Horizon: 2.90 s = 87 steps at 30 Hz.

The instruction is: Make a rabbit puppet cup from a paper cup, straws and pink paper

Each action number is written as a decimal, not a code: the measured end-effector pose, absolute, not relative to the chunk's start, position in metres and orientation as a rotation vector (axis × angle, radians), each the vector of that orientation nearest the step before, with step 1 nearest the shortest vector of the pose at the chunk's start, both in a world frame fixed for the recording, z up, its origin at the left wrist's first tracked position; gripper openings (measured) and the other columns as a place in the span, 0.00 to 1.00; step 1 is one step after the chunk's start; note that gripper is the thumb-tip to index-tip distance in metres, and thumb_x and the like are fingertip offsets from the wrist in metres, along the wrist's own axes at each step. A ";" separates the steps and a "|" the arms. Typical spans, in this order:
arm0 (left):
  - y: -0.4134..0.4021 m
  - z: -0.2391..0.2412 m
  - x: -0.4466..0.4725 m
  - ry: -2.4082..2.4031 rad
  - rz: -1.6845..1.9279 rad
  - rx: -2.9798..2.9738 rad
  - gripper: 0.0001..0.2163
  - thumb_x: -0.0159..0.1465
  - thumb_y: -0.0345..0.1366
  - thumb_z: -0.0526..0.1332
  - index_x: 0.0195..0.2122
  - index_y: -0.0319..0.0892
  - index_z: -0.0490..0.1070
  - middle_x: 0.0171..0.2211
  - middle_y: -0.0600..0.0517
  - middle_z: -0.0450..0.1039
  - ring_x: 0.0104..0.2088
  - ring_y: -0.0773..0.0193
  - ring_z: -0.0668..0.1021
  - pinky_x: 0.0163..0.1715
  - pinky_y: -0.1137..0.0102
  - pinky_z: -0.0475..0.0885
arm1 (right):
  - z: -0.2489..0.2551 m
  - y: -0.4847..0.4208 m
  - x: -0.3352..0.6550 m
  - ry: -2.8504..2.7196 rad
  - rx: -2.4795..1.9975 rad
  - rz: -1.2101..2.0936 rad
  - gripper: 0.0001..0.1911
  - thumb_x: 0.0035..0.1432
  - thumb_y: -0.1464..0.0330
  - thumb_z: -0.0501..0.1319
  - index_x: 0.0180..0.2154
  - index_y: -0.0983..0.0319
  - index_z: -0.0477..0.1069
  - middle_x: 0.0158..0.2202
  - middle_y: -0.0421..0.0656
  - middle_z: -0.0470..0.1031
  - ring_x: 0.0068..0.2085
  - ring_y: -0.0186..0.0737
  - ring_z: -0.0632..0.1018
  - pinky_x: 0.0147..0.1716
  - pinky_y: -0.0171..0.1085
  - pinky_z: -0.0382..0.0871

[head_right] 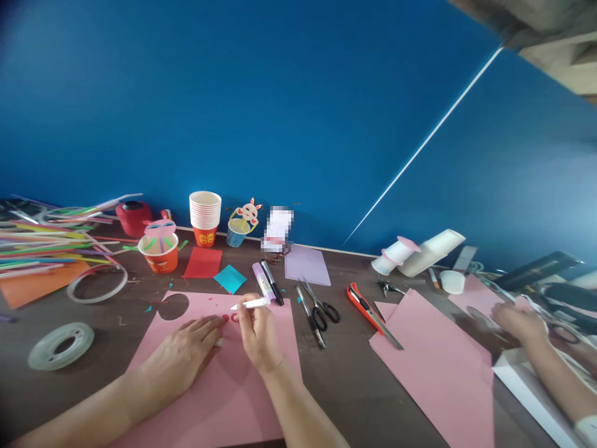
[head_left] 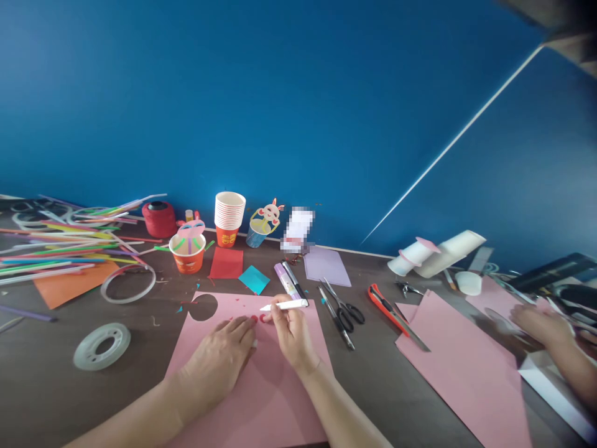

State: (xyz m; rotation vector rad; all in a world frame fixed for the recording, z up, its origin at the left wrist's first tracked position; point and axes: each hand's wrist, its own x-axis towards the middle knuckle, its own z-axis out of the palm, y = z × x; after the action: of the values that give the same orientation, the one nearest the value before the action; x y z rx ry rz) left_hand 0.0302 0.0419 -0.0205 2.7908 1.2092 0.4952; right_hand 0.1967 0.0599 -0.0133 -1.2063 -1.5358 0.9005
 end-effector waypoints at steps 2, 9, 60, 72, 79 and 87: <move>0.042 -0.020 0.030 1.212 0.493 2.797 0.14 0.64 0.30 0.47 0.46 0.38 0.69 0.48 0.44 0.70 0.49 0.56 0.71 0.47 0.60 0.67 | -0.012 0.060 0.197 -1.509 -1.183 0.880 0.10 0.61 0.63 0.50 0.34 0.60 0.66 0.29 0.43 0.72 0.30 0.39 0.75 0.32 0.35 0.67; 0.042 -0.021 0.029 1.196 0.531 2.743 0.15 0.64 0.31 0.47 0.47 0.38 0.68 0.49 0.43 0.70 0.49 0.56 0.71 0.48 0.60 0.67 | -0.012 0.062 0.196 -1.495 -1.194 0.855 0.11 0.60 0.63 0.51 0.31 0.61 0.67 0.25 0.41 0.70 0.27 0.36 0.72 0.26 0.33 0.64; 0.047 -0.013 0.026 1.177 0.324 2.708 0.16 0.63 0.31 0.48 0.51 0.40 0.63 0.48 0.46 0.68 0.45 0.55 0.68 0.44 0.60 0.67 | -0.029 0.067 0.198 -1.463 -1.213 0.954 0.09 0.60 0.63 0.52 0.34 0.63 0.65 0.24 0.40 0.71 0.27 0.35 0.74 0.28 0.31 0.67; 0.050 -0.015 0.026 1.150 0.437 2.707 0.14 0.64 0.31 0.47 0.48 0.41 0.66 0.46 0.46 0.68 0.45 0.56 0.69 0.43 0.60 0.66 | -0.027 0.067 0.197 -1.463 -1.194 0.988 0.08 0.60 0.64 0.52 0.34 0.62 0.65 0.22 0.38 0.68 0.26 0.34 0.73 0.27 0.30 0.67; 0.049 -0.018 0.021 1.112 0.449 2.716 0.14 0.64 0.31 0.47 0.47 0.42 0.66 0.45 0.46 0.68 0.45 0.57 0.70 0.45 0.61 0.67 | -0.023 0.065 0.198 -1.486 -1.201 0.987 0.08 0.60 0.65 0.52 0.33 0.62 0.65 0.26 0.40 0.71 0.28 0.34 0.74 0.28 0.30 0.66; 0.044 -0.021 0.021 1.203 0.376 2.639 0.15 0.63 0.29 0.47 0.48 0.40 0.65 0.42 0.45 0.67 0.43 0.58 0.70 0.44 0.62 0.68 | -0.018 0.063 0.197 -1.616 -1.190 0.945 0.08 0.59 0.66 0.53 0.30 0.62 0.65 0.27 0.40 0.69 0.27 0.34 0.71 0.25 0.31 0.63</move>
State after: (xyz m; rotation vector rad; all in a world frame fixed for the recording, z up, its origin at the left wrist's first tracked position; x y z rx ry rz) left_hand 0.0208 0.0436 -0.0206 2.6385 1.2035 0.3761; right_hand 0.1969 0.0625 -0.0181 -1.1896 -1.6160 0.9450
